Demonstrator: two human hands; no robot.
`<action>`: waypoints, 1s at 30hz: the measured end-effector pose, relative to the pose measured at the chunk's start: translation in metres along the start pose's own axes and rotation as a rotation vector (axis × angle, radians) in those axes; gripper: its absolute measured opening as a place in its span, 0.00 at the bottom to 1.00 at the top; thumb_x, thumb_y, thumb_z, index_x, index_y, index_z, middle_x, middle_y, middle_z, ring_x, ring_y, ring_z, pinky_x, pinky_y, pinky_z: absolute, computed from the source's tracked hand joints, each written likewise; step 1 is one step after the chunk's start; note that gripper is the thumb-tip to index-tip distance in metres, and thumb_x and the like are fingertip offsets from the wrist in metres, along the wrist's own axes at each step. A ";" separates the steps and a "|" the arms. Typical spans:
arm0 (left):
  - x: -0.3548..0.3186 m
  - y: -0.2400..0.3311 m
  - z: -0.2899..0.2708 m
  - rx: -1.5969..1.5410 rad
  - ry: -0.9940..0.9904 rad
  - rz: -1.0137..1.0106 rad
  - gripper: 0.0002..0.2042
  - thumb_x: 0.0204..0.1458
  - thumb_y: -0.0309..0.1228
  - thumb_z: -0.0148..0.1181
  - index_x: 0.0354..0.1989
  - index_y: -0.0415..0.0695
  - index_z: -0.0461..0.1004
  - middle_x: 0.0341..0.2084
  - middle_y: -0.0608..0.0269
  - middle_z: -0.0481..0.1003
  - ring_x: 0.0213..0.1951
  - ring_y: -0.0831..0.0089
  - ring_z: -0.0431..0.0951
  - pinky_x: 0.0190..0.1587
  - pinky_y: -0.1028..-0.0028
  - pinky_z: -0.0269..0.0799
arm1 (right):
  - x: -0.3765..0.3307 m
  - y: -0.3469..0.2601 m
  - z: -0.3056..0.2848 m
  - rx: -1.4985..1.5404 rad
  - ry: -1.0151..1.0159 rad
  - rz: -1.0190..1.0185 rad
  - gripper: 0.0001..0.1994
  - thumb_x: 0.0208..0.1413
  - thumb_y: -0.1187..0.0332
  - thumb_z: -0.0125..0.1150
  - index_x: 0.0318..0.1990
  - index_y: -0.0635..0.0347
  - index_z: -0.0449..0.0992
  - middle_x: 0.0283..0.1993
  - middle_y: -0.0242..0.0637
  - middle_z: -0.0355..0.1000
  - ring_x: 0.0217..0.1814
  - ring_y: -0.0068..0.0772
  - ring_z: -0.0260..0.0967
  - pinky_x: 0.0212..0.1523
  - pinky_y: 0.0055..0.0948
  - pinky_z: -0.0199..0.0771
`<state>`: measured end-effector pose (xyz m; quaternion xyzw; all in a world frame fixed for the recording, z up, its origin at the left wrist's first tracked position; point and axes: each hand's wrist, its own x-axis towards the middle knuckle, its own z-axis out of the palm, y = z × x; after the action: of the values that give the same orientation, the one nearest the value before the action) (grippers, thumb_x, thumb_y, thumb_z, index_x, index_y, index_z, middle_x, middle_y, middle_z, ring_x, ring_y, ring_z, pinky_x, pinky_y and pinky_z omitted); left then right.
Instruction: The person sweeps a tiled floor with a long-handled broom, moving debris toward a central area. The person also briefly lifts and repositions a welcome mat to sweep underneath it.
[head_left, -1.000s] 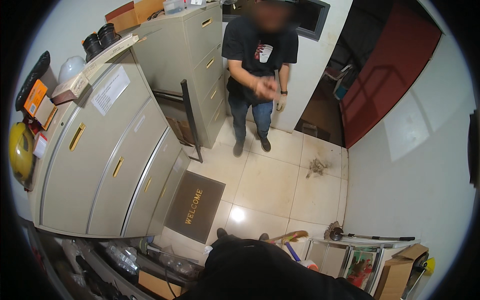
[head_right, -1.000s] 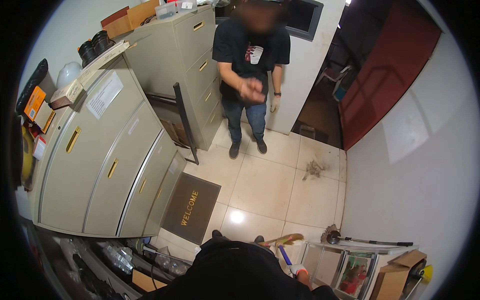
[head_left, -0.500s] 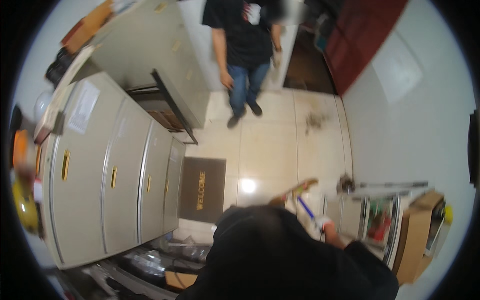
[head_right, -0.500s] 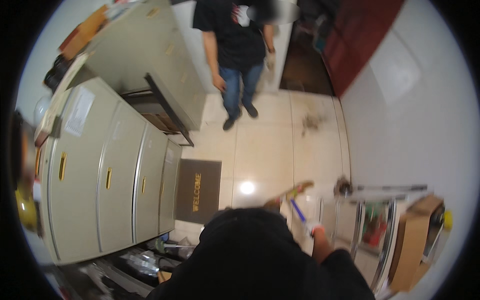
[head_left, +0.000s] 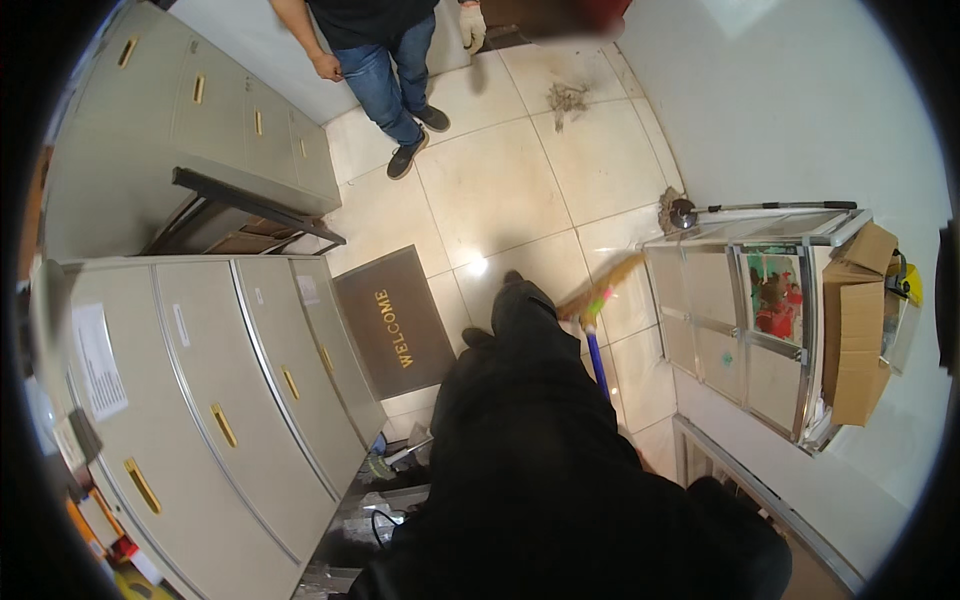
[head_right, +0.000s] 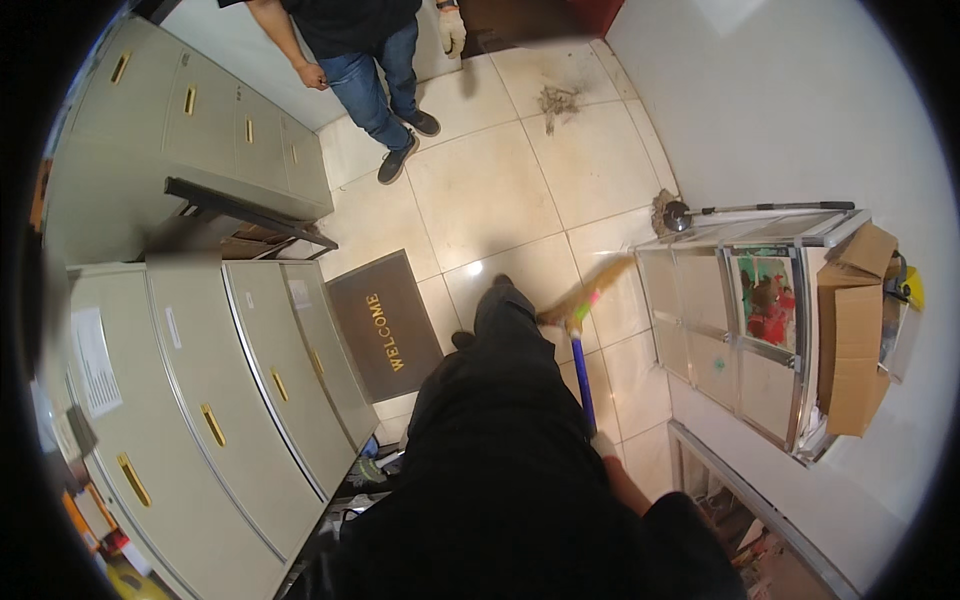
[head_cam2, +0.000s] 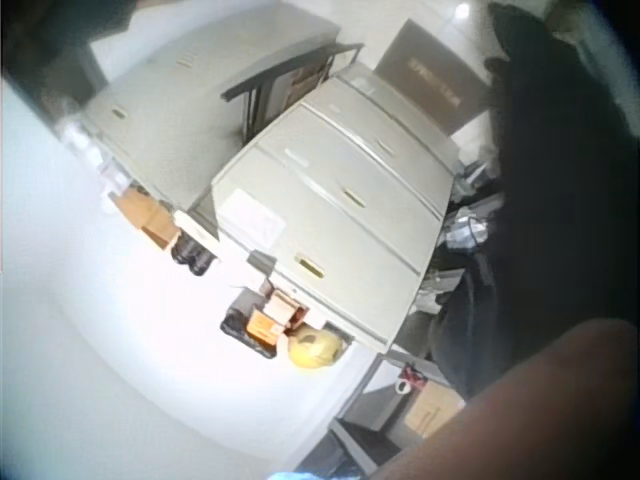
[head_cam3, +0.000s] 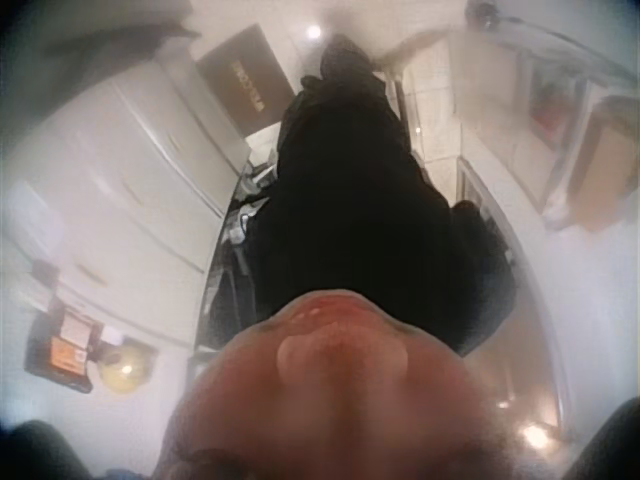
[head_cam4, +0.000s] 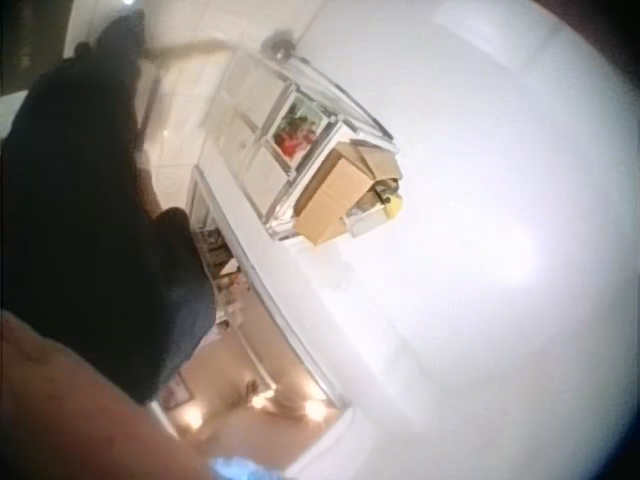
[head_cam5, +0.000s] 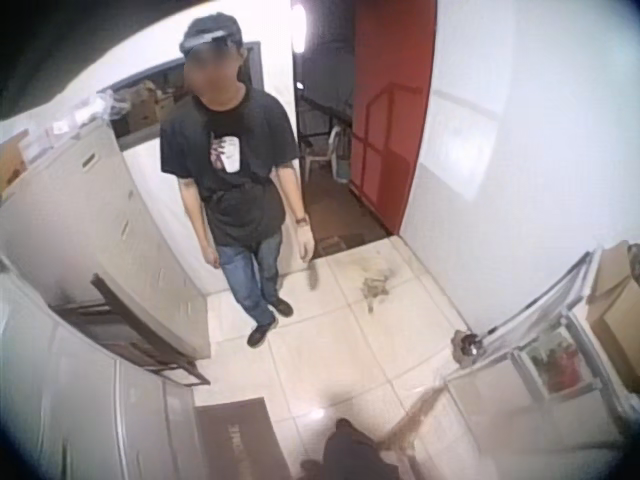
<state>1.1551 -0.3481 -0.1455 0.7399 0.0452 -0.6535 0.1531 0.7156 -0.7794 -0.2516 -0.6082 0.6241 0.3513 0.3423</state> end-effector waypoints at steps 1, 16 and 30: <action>0.033 0.027 0.008 0.008 -0.109 0.052 0.18 0.67 0.38 0.54 0.57 0.41 0.81 0.44 0.56 0.86 0.44 0.67 0.85 0.51 0.68 0.80 | 0.012 0.069 -0.010 -0.001 0.058 0.101 0.26 0.62 0.47 0.63 0.43 0.69 0.83 0.41 0.63 0.81 0.52 0.69 0.79 0.51 0.55 0.79; 0.087 0.451 -0.319 -0.187 0.048 0.267 0.17 0.71 0.32 0.52 0.58 0.32 0.77 0.42 0.53 0.85 0.46 0.68 0.86 0.56 0.68 0.80 | 0.197 -0.413 -0.077 0.681 -0.196 0.162 0.25 0.69 0.46 0.57 0.27 0.56 0.69 0.14 0.34 0.64 0.10 0.33 0.61 0.13 0.38 0.59; 0.194 0.507 -0.256 0.166 -0.392 0.151 0.20 0.69 0.37 0.48 0.58 0.38 0.79 0.41 0.55 0.86 0.45 0.70 0.85 0.53 0.69 0.78 | 0.254 -0.535 -0.210 0.956 -0.152 0.041 0.24 0.67 0.37 0.56 0.39 0.51 0.74 0.17 0.25 0.60 0.13 0.24 0.57 0.16 0.34 0.59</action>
<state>1.5621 -0.7820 -0.2254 0.6101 -0.0949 -0.7729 0.1463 1.2443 -1.0974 -0.3717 -0.3430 0.7007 0.0750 0.6211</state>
